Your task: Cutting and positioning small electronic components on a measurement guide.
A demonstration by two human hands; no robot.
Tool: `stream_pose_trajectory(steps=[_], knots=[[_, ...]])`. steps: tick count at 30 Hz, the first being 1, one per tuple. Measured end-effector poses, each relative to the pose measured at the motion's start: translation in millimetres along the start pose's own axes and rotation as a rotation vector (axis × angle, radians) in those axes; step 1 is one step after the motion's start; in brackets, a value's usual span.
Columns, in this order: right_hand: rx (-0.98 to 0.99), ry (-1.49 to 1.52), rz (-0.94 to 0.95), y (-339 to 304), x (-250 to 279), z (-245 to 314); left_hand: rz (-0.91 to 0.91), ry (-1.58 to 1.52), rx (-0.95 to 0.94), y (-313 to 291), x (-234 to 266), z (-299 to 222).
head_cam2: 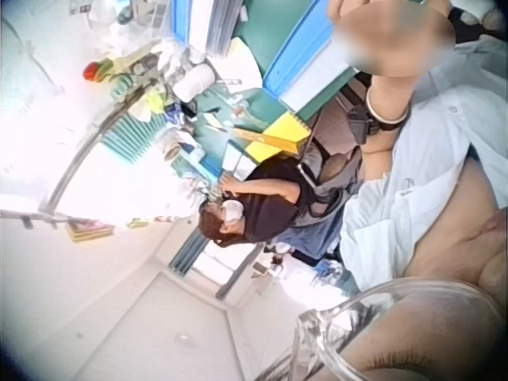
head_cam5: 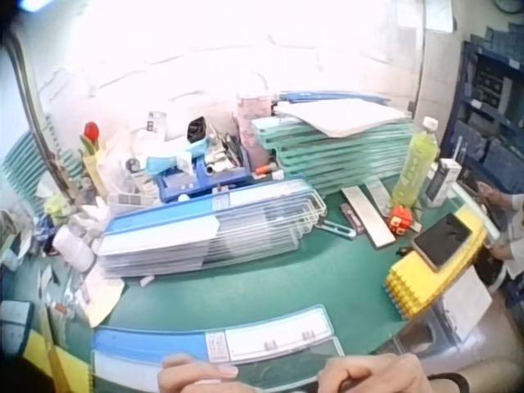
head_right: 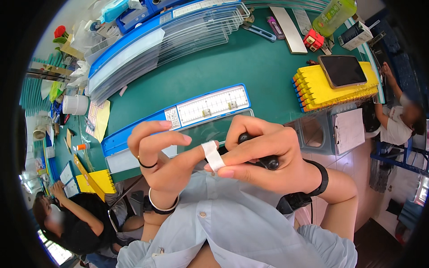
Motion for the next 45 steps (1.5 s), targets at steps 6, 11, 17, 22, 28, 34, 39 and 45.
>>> stream_pose_trajectory(steps=[6,11,17,22,28,34,39,45], knots=[[-0.107,0.128,-0.167,-5,9,-21,-0.033,-0.049,-0.064,-5,-9,-5],[-0.113,0.048,-0.180,0,9,-31,-0.156,-0.082,-0.068,-10,-3,-10],[-0.106,-0.188,-0.036,3,-2,-22,-0.038,-0.123,-0.098,-3,2,-12],[0.102,-0.599,0.000,1,-8,-7,0.059,-0.447,0.056,4,-10,7],[0.290,-0.973,-0.009,-4,-15,6,0.244,-0.993,0.349,-3,-32,16],[0.430,-1.190,-0.020,-4,-28,13,0.250,-1.239,0.521,-7,-40,17],[0.444,-1.276,0.015,-5,-33,12,0.277,-1.463,0.719,-8,-47,18],[0.349,-1.070,0.017,-11,-16,7,0.114,-0.375,0.033,9,-14,17]])
Point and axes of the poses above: each hand's wrist, its own y-axis towards the middle knuckle, its own x-axis out of the back of the hand, z = x × y, the point moved 7 cm from there along y, towards the middle knuckle, and after that the axes turned 11 degrees about z, right-handed, at the moved point
